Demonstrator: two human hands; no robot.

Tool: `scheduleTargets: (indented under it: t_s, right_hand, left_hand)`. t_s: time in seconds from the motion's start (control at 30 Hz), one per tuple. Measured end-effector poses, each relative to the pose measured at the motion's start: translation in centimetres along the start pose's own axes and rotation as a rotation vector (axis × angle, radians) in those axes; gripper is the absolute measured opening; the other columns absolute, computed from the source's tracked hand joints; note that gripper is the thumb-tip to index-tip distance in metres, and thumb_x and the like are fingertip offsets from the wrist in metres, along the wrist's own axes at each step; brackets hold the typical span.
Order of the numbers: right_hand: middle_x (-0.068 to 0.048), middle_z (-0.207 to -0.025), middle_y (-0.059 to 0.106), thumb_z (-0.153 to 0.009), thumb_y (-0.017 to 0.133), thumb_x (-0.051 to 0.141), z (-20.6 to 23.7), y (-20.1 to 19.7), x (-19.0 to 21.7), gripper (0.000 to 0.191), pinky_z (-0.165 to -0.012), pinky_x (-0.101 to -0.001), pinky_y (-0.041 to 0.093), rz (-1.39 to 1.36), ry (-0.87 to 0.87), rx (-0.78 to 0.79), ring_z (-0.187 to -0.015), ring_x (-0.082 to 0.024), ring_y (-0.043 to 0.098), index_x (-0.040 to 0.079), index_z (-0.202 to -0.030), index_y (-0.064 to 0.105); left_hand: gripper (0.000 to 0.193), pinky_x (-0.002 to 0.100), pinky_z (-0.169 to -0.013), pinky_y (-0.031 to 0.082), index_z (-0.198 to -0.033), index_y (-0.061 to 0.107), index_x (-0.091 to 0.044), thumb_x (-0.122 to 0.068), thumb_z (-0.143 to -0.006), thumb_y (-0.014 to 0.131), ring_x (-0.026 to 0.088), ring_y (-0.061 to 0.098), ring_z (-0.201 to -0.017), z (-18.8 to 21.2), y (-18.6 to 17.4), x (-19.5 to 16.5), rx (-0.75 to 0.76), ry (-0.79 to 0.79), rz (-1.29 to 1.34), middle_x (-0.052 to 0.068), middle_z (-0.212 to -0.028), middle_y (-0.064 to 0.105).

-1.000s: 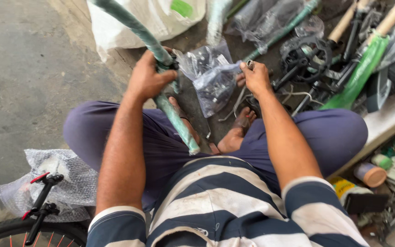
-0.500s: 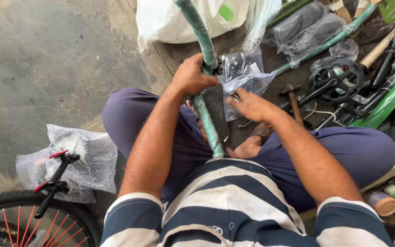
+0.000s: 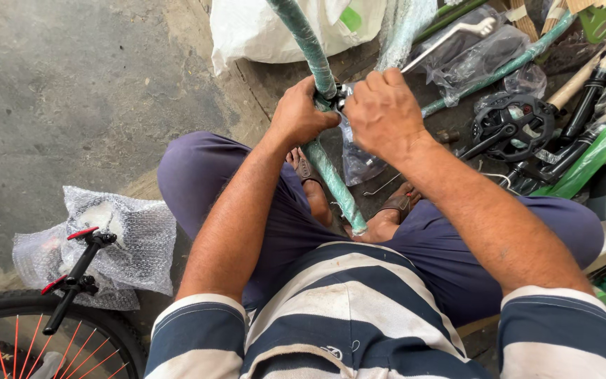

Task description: The person sits on the floor of a workshop among plastic-wrapped bicycle parts. They open a white sack, remove parts from plastic bags, unwrap a green foam-wrapped handlebar, and use a hammer and a wrench to fit the handlebar and stem onto a bicycle frame.

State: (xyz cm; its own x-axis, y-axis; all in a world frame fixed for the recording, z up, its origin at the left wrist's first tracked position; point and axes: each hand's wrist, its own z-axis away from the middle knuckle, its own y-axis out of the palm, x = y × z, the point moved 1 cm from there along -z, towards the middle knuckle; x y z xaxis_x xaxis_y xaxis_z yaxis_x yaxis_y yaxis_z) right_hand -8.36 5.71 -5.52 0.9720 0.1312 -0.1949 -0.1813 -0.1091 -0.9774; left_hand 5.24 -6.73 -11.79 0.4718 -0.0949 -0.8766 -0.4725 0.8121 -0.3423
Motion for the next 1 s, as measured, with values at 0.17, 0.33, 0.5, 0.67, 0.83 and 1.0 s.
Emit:
scheduleTargets:
  t_s: [0.17,0.33,0.5,0.67,0.83,1.0]
  right_hand:
    - [-0.006,-0.077,0.062,-0.092,0.071,0.024,1.1,3.0,1.3,0.02,-0.073,-0.0428,0.041,-0.288,0.189,-0.024,-0.076,-0.025,0.061,0.009,-0.079,0.07]
    - [-0.007,-0.076,0.057,-0.102,0.069,0.027,2.3,6.6,4.0,0.025,-0.067,-0.0384,0.044,-1.42,0.803,-0.069,-0.071,-0.033,0.055,0.002,-0.095,0.068]
    - [-0.013,-0.081,0.062,-0.103,0.069,0.023,2.3,4.0,1.7,0.027,-0.066,-0.0424,0.045,-0.766,0.435,-0.097,-0.075,-0.035,0.063,0.001,-0.088,0.068]
    - [-0.008,-0.076,0.063,-0.089,0.071,0.019,1.8,2.1,-0.7,0.019,-0.071,-0.0411,0.05,-0.174,0.01,-0.039,-0.076,-0.028,0.065,0.008,-0.075,0.066]
    - [-0.01,-0.083,0.066,-0.1,0.074,0.029,2.8,6.5,3.8,0.023,-0.068,-0.034,0.046,-1.045,0.589,-0.183,-0.075,-0.027,0.062,0.006,-0.096,0.072]
    - [-0.007,-0.083,0.062,-0.104,0.068,0.027,4.0,8.0,4.7,0.019,-0.069,-0.0325,0.045,-1.65,0.868,-0.126,-0.071,-0.027,0.056,0.009,-0.101,0.071]
  left_hand:
    - [0.059,0.036,-0.088,0.055,-0.121,0.068,-0.011,-0.018,-0.064,0.083,0.026,0.073,-0.098,0.0,-0.1,0.7,-0.03,0.053,0.028,0.01,-0.104,0.076]
    - [0.06,0.035,-0.088,0.055,-0.121,0.067,-0.009,-0.016,-0.064,0.084,0.024,0.074,-0.098,-0.2,-0.4,1.6,-0.013,0.071,0.072,0.009,-0.104,0.076]
    - [0.061,0.034,-0.089,0.056,-0.122,0.067,-0.01,-0.015,-0.063,0.084,0.024,0.074,-0.098,-0.4,-0.3,1.1,-0.032,0.068,0.083,0.009,-0.104,0.077]
    - [0.065,0.035,-0.088,0.055,-0.125,0.067,-0.011,-0.014,-0.062,0.083,0.025,0.074,-0.097,0.0,-0.2,0.8,-0.004,-0.002,0.011,0.01,-0.103,0.076]
    - [0.058,0.035,-0.088,0.056,-0.121,0.069,-0.009,-0.015,-0.065,0.084,0.026,0.074,-0.098,0.0,-0.3,1.1,-0.021,0.112,0.035,0.01,-0.104,0.076]
    - [0.057,0.036,-0.085,0.056,-0.116,0.069,-0.008,-0.015,-0.062,0.085,0.026,0.075,-0.094,0.0,-0.1,1.2,-0.022,0.107,0.078,0.011,-0.099,0.076]
